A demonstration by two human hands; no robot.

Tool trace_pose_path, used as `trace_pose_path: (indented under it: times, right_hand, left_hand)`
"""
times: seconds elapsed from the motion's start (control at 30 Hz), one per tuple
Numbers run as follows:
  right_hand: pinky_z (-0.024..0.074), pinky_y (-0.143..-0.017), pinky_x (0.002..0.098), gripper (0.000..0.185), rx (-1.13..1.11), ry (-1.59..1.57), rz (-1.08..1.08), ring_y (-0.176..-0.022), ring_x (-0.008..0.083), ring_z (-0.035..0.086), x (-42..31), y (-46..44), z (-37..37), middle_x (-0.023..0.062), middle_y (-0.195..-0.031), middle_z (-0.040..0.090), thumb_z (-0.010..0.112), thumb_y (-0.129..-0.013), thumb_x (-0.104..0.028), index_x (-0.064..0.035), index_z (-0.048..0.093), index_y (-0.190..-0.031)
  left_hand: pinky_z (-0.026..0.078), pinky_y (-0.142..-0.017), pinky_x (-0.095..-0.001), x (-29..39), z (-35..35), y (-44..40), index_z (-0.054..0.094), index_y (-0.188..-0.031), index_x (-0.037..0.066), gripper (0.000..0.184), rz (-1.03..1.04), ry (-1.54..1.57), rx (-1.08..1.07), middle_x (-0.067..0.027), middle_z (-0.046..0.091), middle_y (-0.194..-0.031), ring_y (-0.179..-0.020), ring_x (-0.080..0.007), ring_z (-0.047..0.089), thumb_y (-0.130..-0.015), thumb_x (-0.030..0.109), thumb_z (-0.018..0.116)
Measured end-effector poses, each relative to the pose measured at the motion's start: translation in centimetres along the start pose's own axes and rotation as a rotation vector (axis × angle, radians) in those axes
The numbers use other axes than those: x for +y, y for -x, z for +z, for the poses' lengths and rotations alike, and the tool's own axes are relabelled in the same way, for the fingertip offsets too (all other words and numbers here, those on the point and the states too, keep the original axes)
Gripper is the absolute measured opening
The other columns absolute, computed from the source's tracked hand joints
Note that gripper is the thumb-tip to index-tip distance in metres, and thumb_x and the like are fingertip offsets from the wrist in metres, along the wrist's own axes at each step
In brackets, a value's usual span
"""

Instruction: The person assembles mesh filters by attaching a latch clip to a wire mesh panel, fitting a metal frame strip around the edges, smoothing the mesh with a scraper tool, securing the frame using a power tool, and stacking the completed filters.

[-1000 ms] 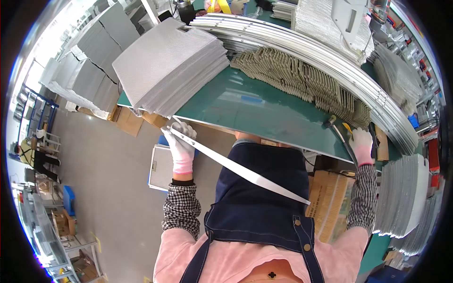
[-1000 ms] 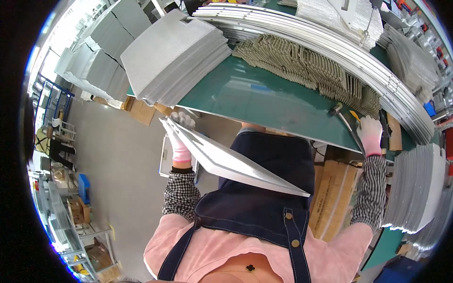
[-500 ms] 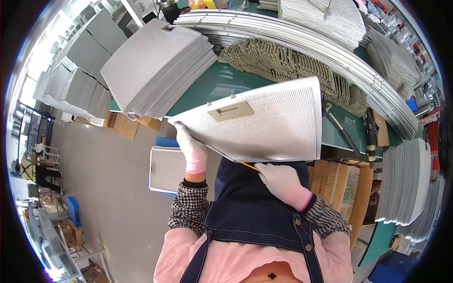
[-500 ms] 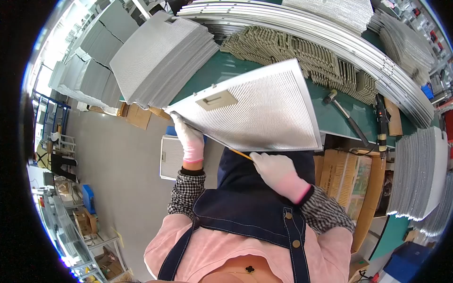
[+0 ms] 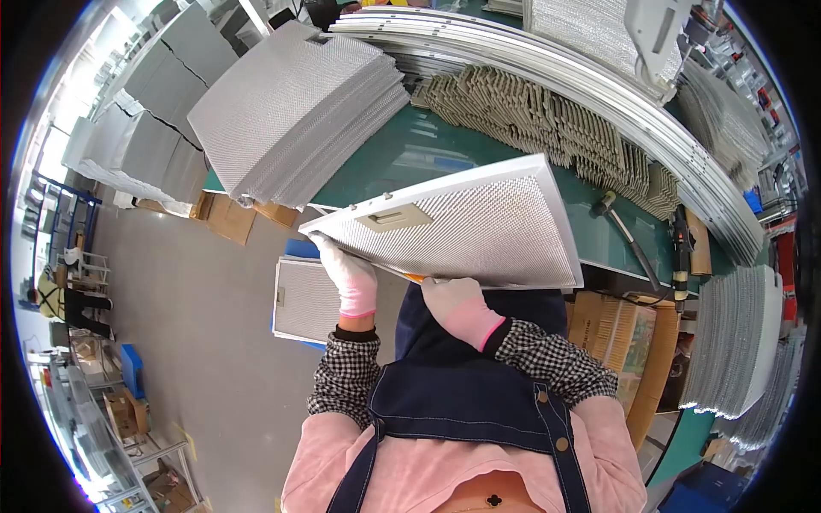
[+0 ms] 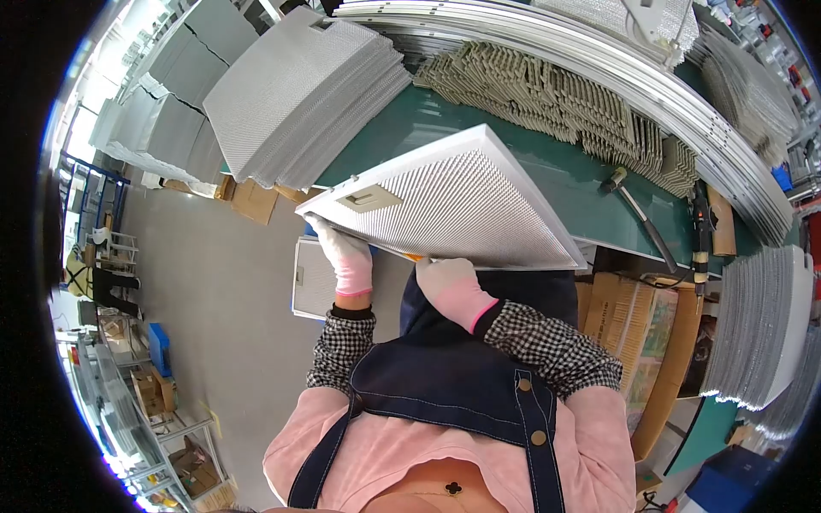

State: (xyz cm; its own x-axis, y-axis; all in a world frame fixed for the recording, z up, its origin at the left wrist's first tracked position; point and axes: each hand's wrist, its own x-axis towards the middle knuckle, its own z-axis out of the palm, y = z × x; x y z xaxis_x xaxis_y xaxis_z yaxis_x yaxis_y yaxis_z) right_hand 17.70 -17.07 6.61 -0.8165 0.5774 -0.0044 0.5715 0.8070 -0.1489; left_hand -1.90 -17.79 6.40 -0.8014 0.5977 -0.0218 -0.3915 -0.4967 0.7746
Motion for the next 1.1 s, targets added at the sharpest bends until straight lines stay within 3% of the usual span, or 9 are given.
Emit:
trace_pose_path:
  times: [0.43,0.6,0.67,0.73,0.8,0.87,0.93,1.03,1.1]
  right_hand:
    - [0.0527,-0.049,0.0373,0.019,-0.007,-0.001,-0.047,-0.06,0.0255,0.069,2.3,4.7,1.6,0.0079,-0.069,0.066,0.056,-0.087,-0.014,-0.0021,0.059,-0.103]
    - [0.0514,-0.056,0.0363,0.015,-0.101,-0.139,-0.545,-0.062,0.0248,0.066,6.4,9.0,-5.8,0.0041,-0.072,0.061,0.054,-0.088,-0.015,-0.0079,0.06,-0.1]
    - [0.0492,-0.056,0.0376,0.014,-0.194,-0.133,-0.444,-0.061,0.0236,0.063,7.4,10.8,-10.9,0.0036,-0.074,0.063,0.059,-0.084,-0.014,-0.0108,0.06,-0.098]
    - [0.0482,-0.056,0.0382,0.019,0.246,-0.398,-0.319,-0.063,0.0237,0.063,9.1,13.9,-13.1,0.0058,-0.08,0.067,0.063,-0.083,-0.011,-0.0088,0.062,-0.101]
    - [0.0488,-0.056,0.0397,0.024,0.754,-0.785,-0.131,-0.062,0.0259,0.062,9.8,15.3,-13.2,0.0086,-0.081,0.068,0.065,-0.083,-0.009,-0.0055,0.062,-0.107]
    - [0.0509,-0.058,0.0416,0.022,0.821,-0.841,0.368,-0.059,0.0294,0.062,10.1,13.8,-12.3,0.0121,-0.077,0.068,0.062,-0.089,-0.012,-0.0059,0.062,-0.111]
    - [0.0514,-0.057,0.0426,0.022,0.536,-0.418,0.222,-0.061,0.0306,0.064,10.7,8.5,-10.6,0.0142,-0.077,0.067,0.061,-0.091,-0.014,-0.009,0.062,-0.112]
    - [0.0509,-0.054,0.0424,0.024,0.089,-0.386,0.035,-0.063,0.0311,0.066,8.8,3.1,-5.3,0.014,-0.075,0.066,0.058,-0.094,-0.018,-0.0121,0.06,-0.116]
    - [0.0506,-0.053,0.0434,0.024,-0.002,-0.429,-0.078,-0.062,0.0322,0.066,6.5,-0.6,-3.6,0.0135,-0.072,0.065,0.053,-0.096,-0.022,-0.0116,0.059,-0.117]
  left_hand:
    - [0.033,-0.115,-0.0438,0.8,-0.5,-1.2,0.033,-0.15,0.006,0.075,0.03,0.093,0.115,-0.0133,0.04,-0.15,-0.136,-0.0291,0.042,-0.1,0.062,0.037]
    - [0.033,-0.115,-0.0433,2.6,-1.3,-2.3,0.031,-0.152,0.01,0.08,0.069,0.075,0.158,-0.0114,0.036,-0.153,-0.138,-0.028,0.039,-0.097,0.069,0.036]
    - [0.041,-0.092,-0.0357,1.9,-3.6,-3.1,0.045,-0.121,0.011,0.062,0.048,0.027,0.088,-0.0057,0.049,-0.117,-0.105,-0.0185,0.048,-0.098,0.068,0.036]
    - [0.041,-0.059,-0.0259,1.1,-6.5,-4.2,0.048,-0.077,0.014,0.057,-0.022,0.141,-0.255,0.0009,0.048,-0.07,-0.061,-0.0104,0.044,-0.1,0.065,0.035]
    - [0.031,-0.047,-0.0246,0.8,-2.8,-3.2,0.036,-0.067,0.015,0.058,-0.054,0.139,0.076,0.0013,0.035,-0.057,-0.049,-0.0099,0.028,-0.101,0.062,0.037]
    - [0.032,-0.05,-0.0228,0.4,-3.2,-3.4,0.041,-0.072,0.014,0.051,-0.02,0.167,-0.335,0.0011,0.037,-0.061,-0.053,-0.0102,0.034,-0.1,0.057,0.045]
    - [0.034,-0.053,-0.0226,-0.2,-2.2,-3.8,0.044,-0.078,0.013,0.045,0.04,0.183,-0.651,0.0005,0.042,-0.066,-0.057,-0.0108,0.041,-0.096,0.051,0.058]
    - [0.04,-0.055,-0.027,-1.2,-2.0,-6.1,0.048,-0.082,0.01,0.037,-0.073,0.43,-0.997,-0.0022,0.047,-0.068,-0.058,-0.0136,0.045,-0.092,0.04,0.068]
    - [0.04,-0.055,-0.0275,-4.2,-5.3,-6.5,0.047,-0.08,0.009,0.034,-0.102,0.354,-0.642,-0.004,0.047,-0.065,-0.056,-0.0144,0.044,-0.099,0.036,0.057]
